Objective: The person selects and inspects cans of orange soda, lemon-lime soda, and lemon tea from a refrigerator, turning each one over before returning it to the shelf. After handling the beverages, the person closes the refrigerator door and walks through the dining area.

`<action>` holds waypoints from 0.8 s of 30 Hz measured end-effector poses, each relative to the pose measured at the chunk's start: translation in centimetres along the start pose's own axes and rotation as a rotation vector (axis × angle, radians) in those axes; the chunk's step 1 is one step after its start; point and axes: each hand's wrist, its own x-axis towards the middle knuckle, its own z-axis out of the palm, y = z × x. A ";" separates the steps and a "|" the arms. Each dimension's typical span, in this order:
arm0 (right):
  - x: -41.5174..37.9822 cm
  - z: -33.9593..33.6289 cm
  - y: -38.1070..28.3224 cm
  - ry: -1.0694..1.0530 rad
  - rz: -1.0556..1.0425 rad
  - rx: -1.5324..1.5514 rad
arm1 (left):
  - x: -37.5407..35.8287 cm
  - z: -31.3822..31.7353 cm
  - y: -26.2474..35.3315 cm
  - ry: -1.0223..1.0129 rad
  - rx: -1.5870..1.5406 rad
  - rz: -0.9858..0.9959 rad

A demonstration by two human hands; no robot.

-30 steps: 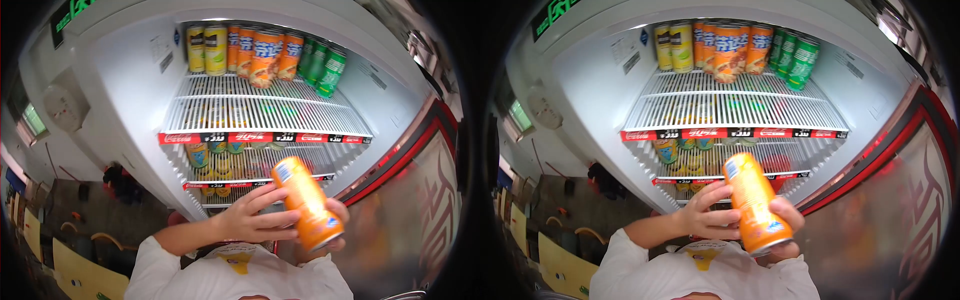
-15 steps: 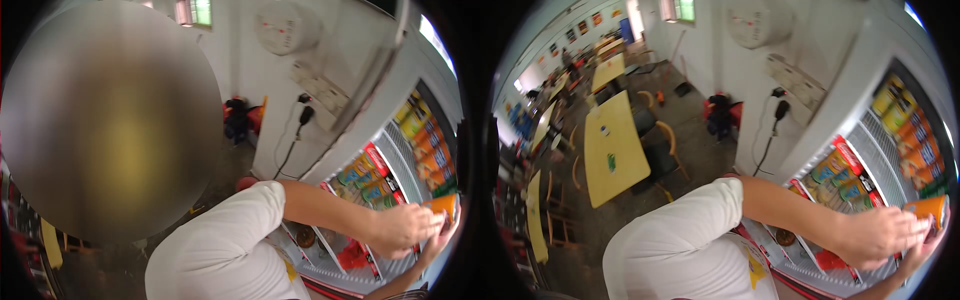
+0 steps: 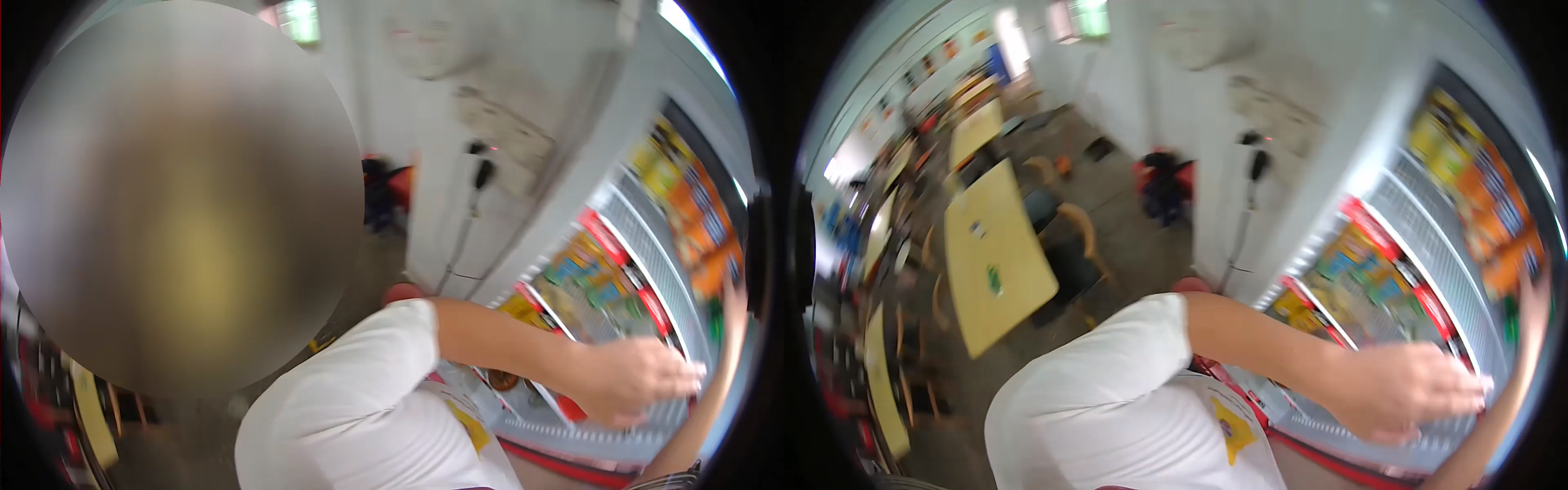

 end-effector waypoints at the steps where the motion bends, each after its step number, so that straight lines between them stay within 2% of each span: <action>1: -1.2 0.1 -4.0 0.032 0.026 0.025 | 0.0 -0.9 0.4 -0.025 -0.077 0.008; 3: -2.5 0.2 -8.0 0.102 0.035 -0.051 | 0.0 -1.2 0.9 -0.068 -0.063 0.017; 4: -3.6 -0.4 -11.8 0.107 0.080 -0.087 | 0.1 -1.9 1.0 -0.154 -0.194 -0.017; 5: -3.9 -0.5 -13.0 0.116 0.113 -0.146 | 0.2 -2.3 1.2 -0.300 -0.225 -0.046; 6: -3.4 -0.2 -12.1 0.098 0.055 -0.047 | 0.6 -2.9 1.5 -0.464 -0.246 -0.086; 7: -3.6 -0.2 -12.5 0.148 0.063 -0.153 | 0.3 -2.6 1.4 -0.490 -0.278 -0.032; 8: -3.5 0.4 -11.7 0.165 0.043 -0.112 | 0.4 -2.5 1.8 -0.635 -0.302 -0.103; 11: -4.5 -0.7 -13.9 0.100 0.157 -0.181 | -2.2 -2.5 2.4 -0.742 -0.330 -0.124; 13: -7.7 -2.0 -15.8 0.185 0.147 -0.237 | -4.4 -2.4 2.2 -0.814 -0.406 -0.235; 14: -9.7 -3.2 -16.6 0.205 0.077 -0.229 | -5.7 -2.4 1.9 -0.831 -0.440 -0.211; 15: -11.4 -3.2 -16.9 0.228 0.083 -0.187 | -7.7 -1.7 0.5 -0.825 -0.462 -0.369; 16: -13.5 -3.1 -17.5 0.358 0.002 -0.114 | -9.5 -1.5 0.1 -0.813 -0.478 -0.530; 17: -16.3 -3.5 -18.1 0.460 -0.105 0.058 | -11.4 -1.2 -0.1 -0.827 -0.495 -0.528; 19: -22.0 -4.8 -20.7 0.358 -0.093 0.504 | -15.1 -0.6 -0.7 -0.698 -0.578 -0.822; 20: -24.8 -4.2 -21.0 0.221 -0.142 0.744 | -16.8 -0.2 -1.0 -0.690 -0.566 -0.847; 21: -27.5 -3.1 -20.6 0.068 -0.196 0.990 | -18.8 0.1 -1.0 -0.629 -0.628 -0.972; 22: -29.3 -1.4 -19.6 -0.147 -0.350 1.206 | -20.4 0.0 -0.6 -0.553 -0.682 -1.105; 23: -30.6 1.2 -18.5 -0.417 -0.507 1.325 | -21.0 -0.2 -0.5 -0.606 -0.642 -1.126; 24: -32.4 4.3 -18.1 -0.634 -0.473 1.502 | -22.6 -0.4 -0.7 -0.594 -0.626 -1.149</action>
